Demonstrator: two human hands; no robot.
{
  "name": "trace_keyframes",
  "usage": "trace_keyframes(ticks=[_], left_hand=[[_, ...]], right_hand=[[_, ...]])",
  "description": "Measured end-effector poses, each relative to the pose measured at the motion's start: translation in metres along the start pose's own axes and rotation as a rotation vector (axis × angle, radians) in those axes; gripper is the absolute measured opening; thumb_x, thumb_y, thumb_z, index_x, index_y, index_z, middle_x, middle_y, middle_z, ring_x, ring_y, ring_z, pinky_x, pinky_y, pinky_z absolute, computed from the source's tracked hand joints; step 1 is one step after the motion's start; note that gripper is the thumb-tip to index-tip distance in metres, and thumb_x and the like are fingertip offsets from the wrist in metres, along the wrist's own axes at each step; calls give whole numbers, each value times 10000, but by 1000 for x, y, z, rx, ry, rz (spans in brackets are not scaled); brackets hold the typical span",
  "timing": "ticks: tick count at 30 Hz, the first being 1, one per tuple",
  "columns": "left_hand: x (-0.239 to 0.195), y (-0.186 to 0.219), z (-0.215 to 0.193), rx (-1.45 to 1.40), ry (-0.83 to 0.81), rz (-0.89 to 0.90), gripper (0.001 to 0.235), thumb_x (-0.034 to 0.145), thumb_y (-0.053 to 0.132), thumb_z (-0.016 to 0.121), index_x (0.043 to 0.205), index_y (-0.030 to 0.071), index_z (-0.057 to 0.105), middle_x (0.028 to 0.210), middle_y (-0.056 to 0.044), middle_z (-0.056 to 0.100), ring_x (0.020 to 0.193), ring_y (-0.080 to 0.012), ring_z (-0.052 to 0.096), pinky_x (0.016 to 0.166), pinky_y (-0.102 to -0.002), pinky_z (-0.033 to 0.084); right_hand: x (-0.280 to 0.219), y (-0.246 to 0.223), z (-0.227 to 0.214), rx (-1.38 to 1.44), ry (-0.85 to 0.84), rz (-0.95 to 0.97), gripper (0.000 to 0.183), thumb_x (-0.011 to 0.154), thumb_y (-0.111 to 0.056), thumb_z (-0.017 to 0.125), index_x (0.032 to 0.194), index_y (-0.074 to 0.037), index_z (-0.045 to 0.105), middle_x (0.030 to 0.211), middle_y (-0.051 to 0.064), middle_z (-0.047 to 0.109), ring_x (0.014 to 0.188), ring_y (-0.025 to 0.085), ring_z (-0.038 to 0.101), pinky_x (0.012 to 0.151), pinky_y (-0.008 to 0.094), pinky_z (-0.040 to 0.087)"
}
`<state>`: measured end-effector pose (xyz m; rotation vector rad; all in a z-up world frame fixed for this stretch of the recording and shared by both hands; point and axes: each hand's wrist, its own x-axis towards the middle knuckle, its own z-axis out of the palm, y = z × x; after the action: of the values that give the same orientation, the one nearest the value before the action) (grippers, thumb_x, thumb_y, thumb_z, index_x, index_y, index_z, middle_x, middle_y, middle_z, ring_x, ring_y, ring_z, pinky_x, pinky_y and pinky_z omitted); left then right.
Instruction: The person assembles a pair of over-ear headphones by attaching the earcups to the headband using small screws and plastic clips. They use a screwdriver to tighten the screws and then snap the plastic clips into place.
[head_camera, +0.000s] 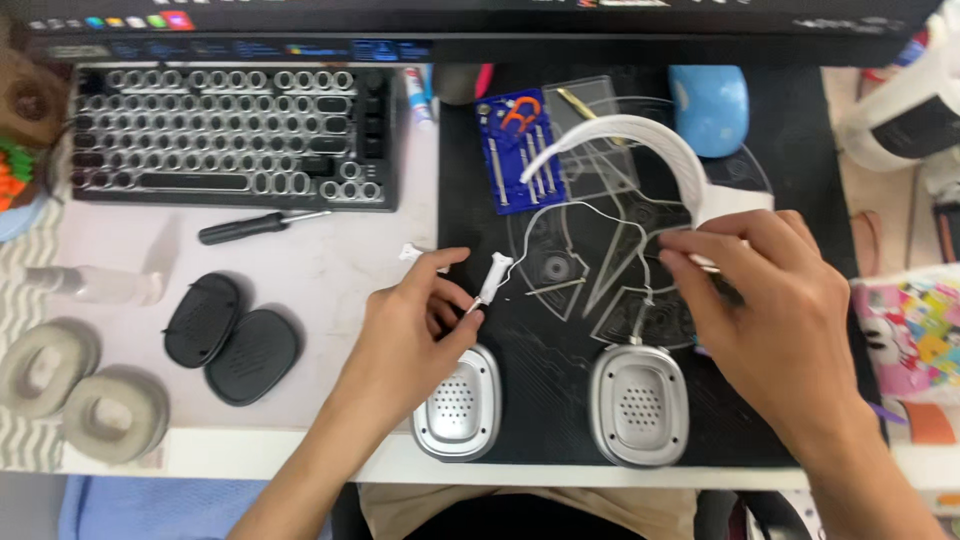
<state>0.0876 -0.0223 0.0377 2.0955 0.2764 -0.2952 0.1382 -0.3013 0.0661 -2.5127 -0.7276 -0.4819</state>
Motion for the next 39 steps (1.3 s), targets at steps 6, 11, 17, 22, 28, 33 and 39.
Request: trace_keyframes(ticks=[6, 11, 17, 22, 28, 33, 39], left_hand=[[-5, -17, -19, -174, -2, 79, 513, 848, 129, 784, 1336, 155, 625, 963, 4, 803, 782, -88, 728, 746, -216, 599], [-10, -31, -45, -80, 151, 167, 280, 930, 113, 693, 1210, 124, 697, 949, 25, 791, 817, -75, 731, 822, -219, 607], [14, -43, -48, 232, 223, 526, 335, 922, 8, 656, 1255, 46, 651, 1167, -102, 680, 993, -249, 620, 915, -360, 512], [37, -41, -46, 347, 103, 684, 357, 917, -5, 651, 1273, 21, 637, 1173, -142, 711, 1078, -336, 578, 943, -417, 479], [40, -32, -51, 238, 76, 676, 328, 888, -32, 712, 1199, 60, 658, 988, -28, 690, 1016, -278, 630, 925, -380, 492], [36, -11, -43, -271, 25, 302, 216, 883, 81, 799, 1094, 111, 768, 868, -12, 783, 802, -44, 703, 795, -174, 578], [52, -4, -34, -411, -101, 268, 214, 970, 123, 648, 1164, 50, 699, 1049, -108, 802, 876, -140, 794, 822, -228, 636]], right_hand=[[41, -19, 22, 184, -269, -299, 138, 985, -69, 658, 1099, -27, 724, 1025, 119, 632, 875, 305, 555, 836, 443, 494], [58, -24, 49, 36, -479, -476, 251, 881, 57, 601, 1071, -65, 712, 1056, 99, 605, 959, 315, 555, 856, 449, 487], [62, -22, 67, 44, -543, -487, 403, 872, 43, 606, 1252, -77, 663, 1177, 130, 571, 1039, 339, 528, 895, 477, 492], [65, -19, 67, 17, -564, -491, 536, 834, 84, 616, 1338, -97, 645, 1281, 96, 574, 1093, 322, 522, 912, 489, 489], [69, -26, 42, 206, -386, -488, 245, 976, 10, 582, 1194, -55, 674, 1204, 113, 620, 977, 325, 542, 920, 459, 478], [65, -26, 38, 262, -332, -433, 126, 990, -37, 627, 1094, -46, 697, 1099, 78, 672, 929, 272, 624, 876, 424, 474], [64, -8, 17, 117, -205, -200, 116, 948, -41, 750, 1059, -60, 780, 1036, 79, 744, 992, 230, 702, 904, 355, 540]])
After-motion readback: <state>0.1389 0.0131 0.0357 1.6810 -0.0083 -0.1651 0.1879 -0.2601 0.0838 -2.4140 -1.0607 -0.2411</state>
